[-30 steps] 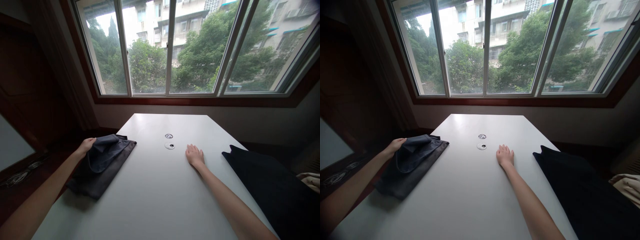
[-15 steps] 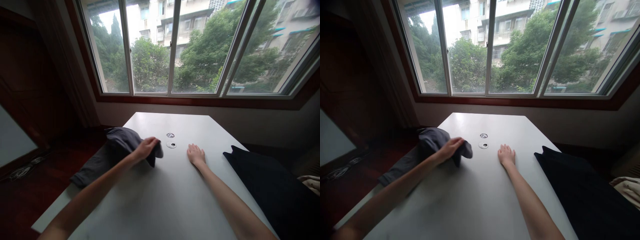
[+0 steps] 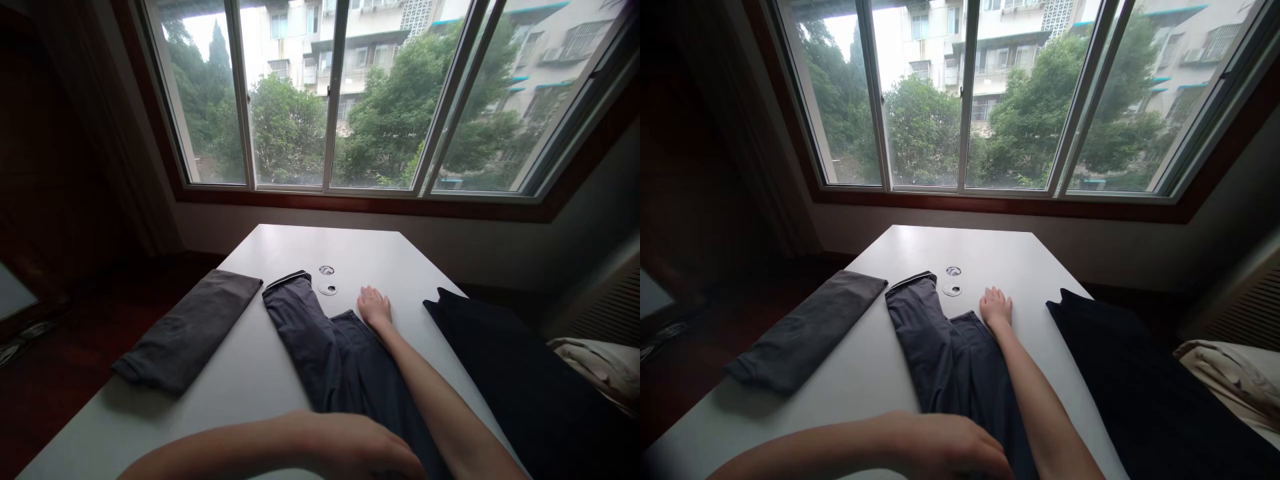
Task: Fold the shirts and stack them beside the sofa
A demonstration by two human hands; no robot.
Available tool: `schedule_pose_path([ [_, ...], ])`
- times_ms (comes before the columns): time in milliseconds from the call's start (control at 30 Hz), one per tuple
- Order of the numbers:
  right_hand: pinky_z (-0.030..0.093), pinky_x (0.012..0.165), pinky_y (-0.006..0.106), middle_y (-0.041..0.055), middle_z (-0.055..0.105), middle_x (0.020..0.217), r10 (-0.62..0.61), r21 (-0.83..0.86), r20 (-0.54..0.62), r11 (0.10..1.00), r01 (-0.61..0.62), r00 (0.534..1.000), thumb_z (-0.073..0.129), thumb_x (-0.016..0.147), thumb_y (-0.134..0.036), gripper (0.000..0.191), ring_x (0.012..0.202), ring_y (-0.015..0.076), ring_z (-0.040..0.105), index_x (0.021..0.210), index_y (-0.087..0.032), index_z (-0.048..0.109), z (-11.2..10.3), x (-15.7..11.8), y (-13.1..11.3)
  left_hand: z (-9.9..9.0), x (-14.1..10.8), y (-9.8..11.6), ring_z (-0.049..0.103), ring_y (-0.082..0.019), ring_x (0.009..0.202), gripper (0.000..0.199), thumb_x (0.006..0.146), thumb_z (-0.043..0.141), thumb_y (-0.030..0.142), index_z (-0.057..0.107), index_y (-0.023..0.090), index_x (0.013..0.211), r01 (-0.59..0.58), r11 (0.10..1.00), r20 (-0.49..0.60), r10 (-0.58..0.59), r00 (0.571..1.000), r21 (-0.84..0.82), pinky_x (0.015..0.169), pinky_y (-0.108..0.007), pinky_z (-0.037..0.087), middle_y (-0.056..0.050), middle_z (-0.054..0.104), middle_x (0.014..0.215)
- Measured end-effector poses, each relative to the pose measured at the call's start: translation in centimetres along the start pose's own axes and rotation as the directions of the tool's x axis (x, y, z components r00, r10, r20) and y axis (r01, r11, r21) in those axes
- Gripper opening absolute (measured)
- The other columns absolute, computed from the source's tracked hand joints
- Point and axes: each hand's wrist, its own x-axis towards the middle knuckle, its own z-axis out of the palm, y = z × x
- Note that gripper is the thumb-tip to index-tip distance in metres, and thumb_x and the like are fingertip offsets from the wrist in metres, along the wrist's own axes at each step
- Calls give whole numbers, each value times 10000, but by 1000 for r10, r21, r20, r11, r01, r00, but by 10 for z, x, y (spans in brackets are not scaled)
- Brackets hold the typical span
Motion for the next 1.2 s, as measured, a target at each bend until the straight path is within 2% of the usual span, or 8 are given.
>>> schedule_pose_path([
  [67, 154, 1179, 467, 50, 318, 1567, -1, 2, 5, 1000, 1, 1000, 252, 968, -314, 540, 1442, 207, 265, 1477, -197, 389, -1, -1, 0, -20, -22, 1, 634, -196, 978, 274, 967, 473, 354, 645, 162, 1060, 132, 989, -274, -112, 955, 59, 893, -258, 482, -93, 677, 1030],
  [100, 157, 1178, 468, 51, 322, 1565, -3, 3, 3, 1000, 3, 1000, 256, 967, -311, 538, 1441, 208, 268, 1474, -196, 393, -1, -1, 0, -31, -35, -3, 628, -194, 976, 276, 967, 468, 364, 651, 173, 1047, 220, 973, -410, -171, 896, 75, 897, -271, 482, -91, 677, 1021],
  [200, 166, 1173, 469, 58, 355, 1548, -13, 5, -21, 1000, 13, 1000, 276, 960, -303, 528, 1428, 215, 290, 1455, -189, 420, -2, -3, -1, -59, -78, -34, 611, -199, 972, 248, 955, 465, 355, 636, 185, 1014, 486, 873, -723, -311, 616, 38, 896, -304, 482, -87, 665, 1010],
  [300, 173, 1168, 462, 79, 395, 1523, -23, 30, -50, 999, 25, 999, 306, 948, -297, 509, 1409, 227, 321, 1418, -179, 462, -4, -5, -1, -64, -116, -76, 600, -223, 983, 240, 936, 472, 343, 606, 181, 1052, 720, 694, -837, -401, 371, -13, 911, -360, 477, -94, 643, 1057],
  [367, 177, 1165, 449, 88, 432, 1495, -30, 77, -75, 996, 35, 997, 335, 937, -300, 481, 1396, 229, 341, 1371, -177, 500, -6, -7, 0, -55, -130, -95, 573, -250, 1054, 230, 926, 474, 317, 600, 188, 1070, 821, 570, -864, -397, 311, 34, 955, -408, 449, -95, 624, 1103],
  [600, 224, 1138, 383, 68, 624, 1260, -102, 248, -90, 961, 121, 991, 399, 929, -398, 317, 1219, 201, 525, 1117, -221, 583, -13, -26, 9, -31, -131, -105, 506, -243, 1170, 265, 953, 396, 218, 571, 221, 1152, 854, 481, -865, -321, 385, 201, 1017, -423, 404, -79, 570, 1222],
  [800, 172, 1180, 428, 49, 486, 1454, -318, 316, 10, 901, 299, 948, 399, 919, -590, 419, 1424, 237, 318, 1021, -239, 604, -17, -65, 9, -34, -134, -106, 508, -246, 1168, 263, 956, 392, 219, 576, 222, 1144, 846, 496, -865, -320, 387, 195, 1013, -421, 406, -83, 573, 1212],
  [1200, 206, 1145, 516, 73, 612, 1306, -445, 598, -79, 694, 400, 892, 568, 829, -446, 235, 1259, 276, 509, 862, -218, 616, -35, -112, 3, -34, -138, -109, 493, -255, 1161, 253, 962, 404, 223, 570, 203, 1151, 825, 532, -853, -327, 406, 190, 1003, -442, 390, -93, 565, 1219],
])
